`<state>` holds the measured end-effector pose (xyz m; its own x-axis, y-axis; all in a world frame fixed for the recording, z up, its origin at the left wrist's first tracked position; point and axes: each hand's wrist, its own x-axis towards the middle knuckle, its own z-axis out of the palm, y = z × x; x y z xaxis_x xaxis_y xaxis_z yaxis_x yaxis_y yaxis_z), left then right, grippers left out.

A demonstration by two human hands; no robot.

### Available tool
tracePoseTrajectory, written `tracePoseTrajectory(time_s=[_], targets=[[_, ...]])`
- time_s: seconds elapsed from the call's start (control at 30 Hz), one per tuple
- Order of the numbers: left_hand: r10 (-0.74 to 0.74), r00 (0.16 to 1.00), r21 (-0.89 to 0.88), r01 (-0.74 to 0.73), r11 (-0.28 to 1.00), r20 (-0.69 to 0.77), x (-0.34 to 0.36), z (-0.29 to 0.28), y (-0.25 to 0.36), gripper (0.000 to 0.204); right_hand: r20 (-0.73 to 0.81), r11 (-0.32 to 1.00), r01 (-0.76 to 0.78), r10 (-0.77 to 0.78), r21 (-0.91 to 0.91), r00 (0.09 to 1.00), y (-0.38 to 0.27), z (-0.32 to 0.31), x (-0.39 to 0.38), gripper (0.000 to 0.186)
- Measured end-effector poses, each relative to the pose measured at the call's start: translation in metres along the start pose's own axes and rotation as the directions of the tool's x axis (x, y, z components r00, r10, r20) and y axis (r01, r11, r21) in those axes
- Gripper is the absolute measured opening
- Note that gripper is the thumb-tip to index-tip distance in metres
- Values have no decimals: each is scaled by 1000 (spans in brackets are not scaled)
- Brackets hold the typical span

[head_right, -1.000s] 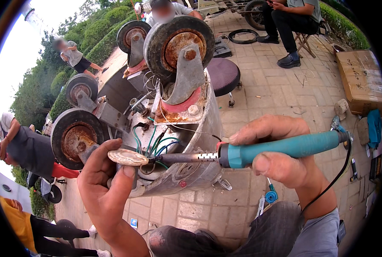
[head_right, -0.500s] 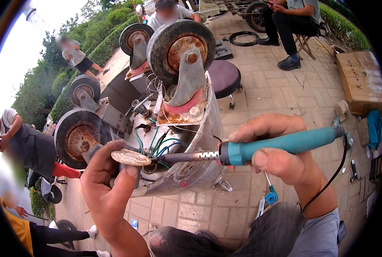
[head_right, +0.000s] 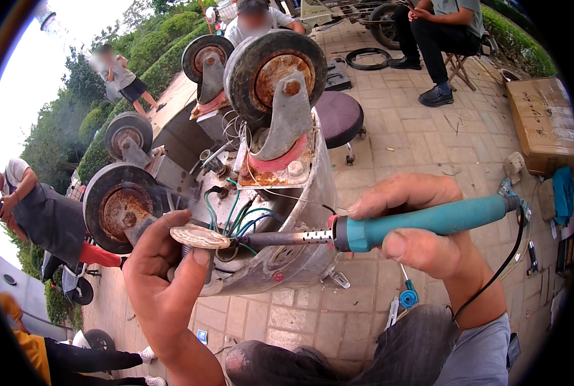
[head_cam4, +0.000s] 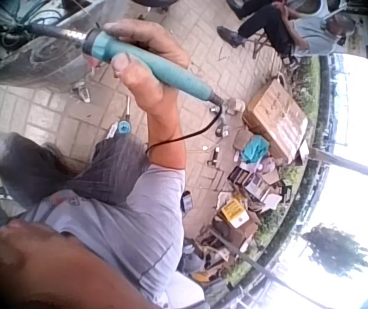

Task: The person solders wires and components on an electric scooter's internal wiring using a soldering iron and solder wire. They also use a utility knife to strip wire insulation and apply heat shrink tubing to connections.

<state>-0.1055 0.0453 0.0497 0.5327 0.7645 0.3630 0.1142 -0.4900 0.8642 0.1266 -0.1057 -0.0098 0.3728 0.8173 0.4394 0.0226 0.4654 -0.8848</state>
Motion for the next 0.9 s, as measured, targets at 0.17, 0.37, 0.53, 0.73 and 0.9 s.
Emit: tracePoseTrajectory(time_s=[0.17, 0.37, 0.53, 0.73, 0.9], targets=[[-2, 1000, 4, 2, 1000, 2, 0, -1, 0, 40, -1, 1000, -11, 11, 9, 1000, 1, 0, 0, 45], [-8, 1000, -21, 7, 1000, -23, 0, 1, 2, 40, -12, 999, -41, 40, -3, 999, 0, -2, -1, 47], [-30, 1000, 21, 30, 999, -2, -2, -3, 2, 40, -14, 998, -61, 61, -5, 998, -2, -1, 0, 49], [7, 1000, 30, -7, 1000, -2, 0, -1, -1, 40, -14, 999, -50, 50, -3, 999, -3, -2, 0, 49], [18, 1000, 37, -18, 999, 3, 0, -1, -2, 40, -23, 998, -61, 60, -13, 998, -4, -1, 1, 48]])
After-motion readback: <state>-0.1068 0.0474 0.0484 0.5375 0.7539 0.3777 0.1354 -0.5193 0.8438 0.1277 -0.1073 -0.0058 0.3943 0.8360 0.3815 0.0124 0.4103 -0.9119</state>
